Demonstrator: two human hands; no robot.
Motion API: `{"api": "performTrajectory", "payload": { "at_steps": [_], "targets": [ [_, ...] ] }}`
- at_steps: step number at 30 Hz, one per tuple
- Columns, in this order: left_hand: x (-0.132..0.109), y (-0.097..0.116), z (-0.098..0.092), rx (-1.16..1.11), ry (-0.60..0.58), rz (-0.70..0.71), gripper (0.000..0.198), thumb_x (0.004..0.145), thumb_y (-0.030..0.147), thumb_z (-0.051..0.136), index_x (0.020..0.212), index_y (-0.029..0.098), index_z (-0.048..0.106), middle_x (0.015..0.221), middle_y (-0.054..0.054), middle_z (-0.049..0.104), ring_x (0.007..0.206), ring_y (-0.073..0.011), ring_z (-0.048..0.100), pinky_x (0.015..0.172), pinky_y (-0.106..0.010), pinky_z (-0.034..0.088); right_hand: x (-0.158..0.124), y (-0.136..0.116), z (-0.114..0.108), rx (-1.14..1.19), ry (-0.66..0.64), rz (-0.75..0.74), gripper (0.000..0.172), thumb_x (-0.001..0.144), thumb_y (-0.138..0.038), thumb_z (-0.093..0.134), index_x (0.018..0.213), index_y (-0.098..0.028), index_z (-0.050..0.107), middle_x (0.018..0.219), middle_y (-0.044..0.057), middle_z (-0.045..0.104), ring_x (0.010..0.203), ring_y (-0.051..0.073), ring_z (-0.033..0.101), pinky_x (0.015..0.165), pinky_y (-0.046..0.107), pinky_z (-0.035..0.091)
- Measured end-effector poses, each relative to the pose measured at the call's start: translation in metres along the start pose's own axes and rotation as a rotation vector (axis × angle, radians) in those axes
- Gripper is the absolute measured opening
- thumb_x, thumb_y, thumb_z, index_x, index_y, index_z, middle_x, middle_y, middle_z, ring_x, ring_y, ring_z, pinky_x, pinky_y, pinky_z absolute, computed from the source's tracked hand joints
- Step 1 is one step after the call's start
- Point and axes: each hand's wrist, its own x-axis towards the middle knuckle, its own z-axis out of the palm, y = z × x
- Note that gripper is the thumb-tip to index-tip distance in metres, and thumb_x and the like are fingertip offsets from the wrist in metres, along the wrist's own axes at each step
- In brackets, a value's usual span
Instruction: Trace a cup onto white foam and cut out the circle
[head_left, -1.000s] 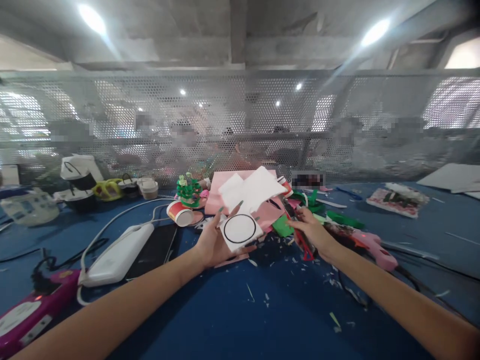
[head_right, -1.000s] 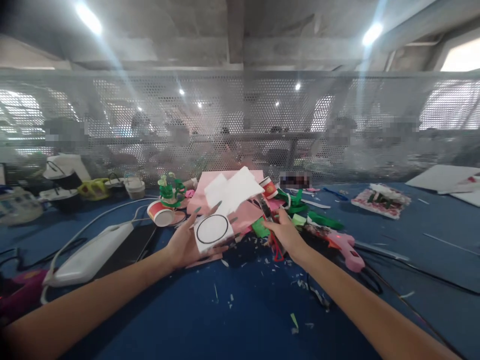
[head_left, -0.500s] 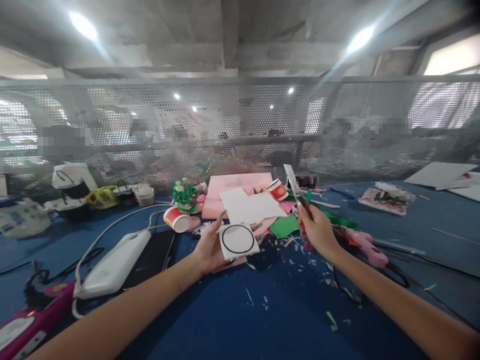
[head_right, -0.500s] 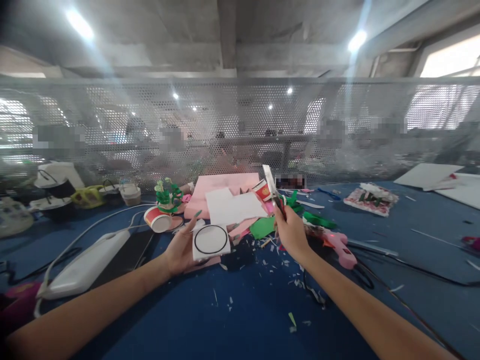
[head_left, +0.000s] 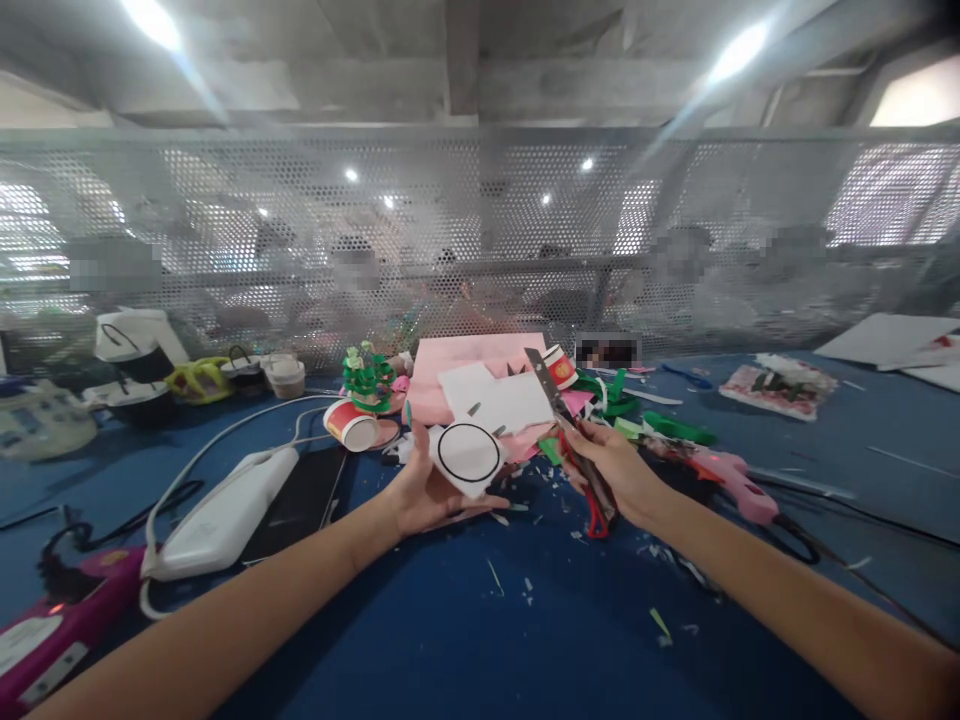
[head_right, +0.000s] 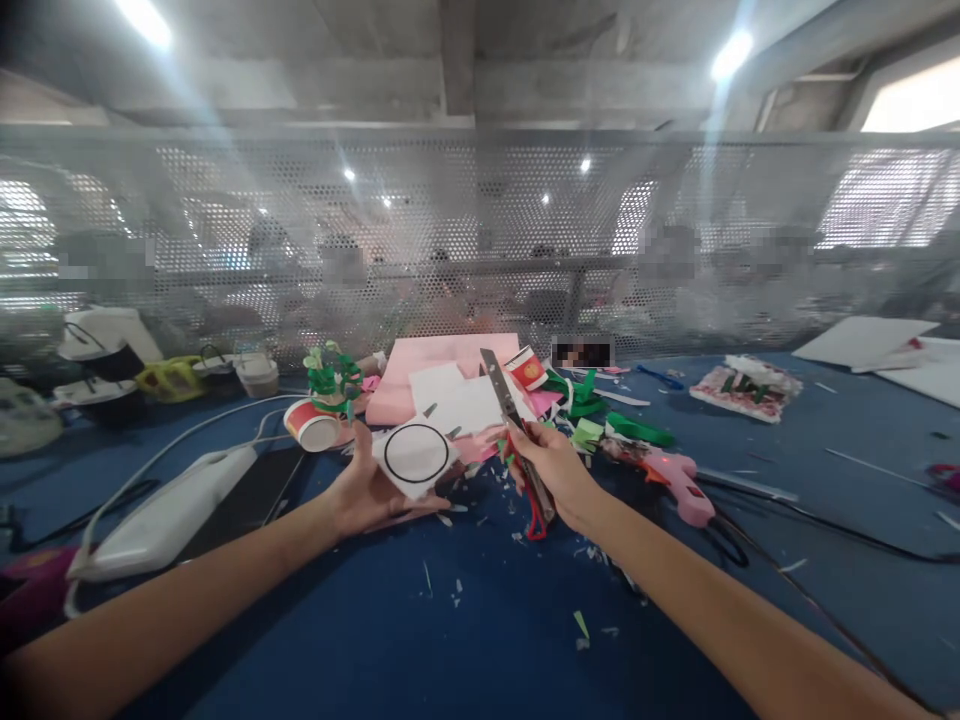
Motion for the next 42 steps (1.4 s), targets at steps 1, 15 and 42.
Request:
{"api": "performTrajectory", "payload": {
  "at_steps": [1,15,42],
  "targets": [
    [0.0,0.001,0.0,-0.004,0.005,0.002,0.079,0.075,0.068,0.029,0.131,0.013,0.032,0.126,-0.022,0.047,0.116,-0.0401,0.042,0.09,-0.063,0.029,-0.001,0.0,0.001,0.009,-0.019,0.007,0.024,0.072,-0.039,0.062,0.072,-0.018,0.051,0.057,-0.005,0.052,0.034,0.003,0.038,0.034,0.019,0.036],
    [0.0,0.006,0.003,-0.164,-0.046,-0.15,0.055,0.078,0.055,0.039,0.117,0.017,0.05,0.118,-0.014,0.054,0.113,-0.0289,0.047,0.093,-0.042,0.032,-0.015,0.002,0.011,0.071,-0.157,0.092,0.02,0.077,-0.038,0.058,0.075,-0.019,0.052,0.051,-0.008,0.049,0.028,0.001,0.03,0.029,0.016,0.03],
    [0.001,-0.001,0.005,-0.08,-0.085,-0.142,0.062,0.073,0.039,0.041,0.127,0.009,0.036,0.123,-0.018,0.049,0.116,-0.0317,0.042,0.1,-0.047,0.019,-0.023,0.009,0.02,0.3,-0.236,0.499,0.033,0.088,-0.043,0.038,0.076,-0.016,0.053,0.052,-0.005,0.05,0.03,0.003,0.028,0.03,0.016,0.03]
  ]
}}
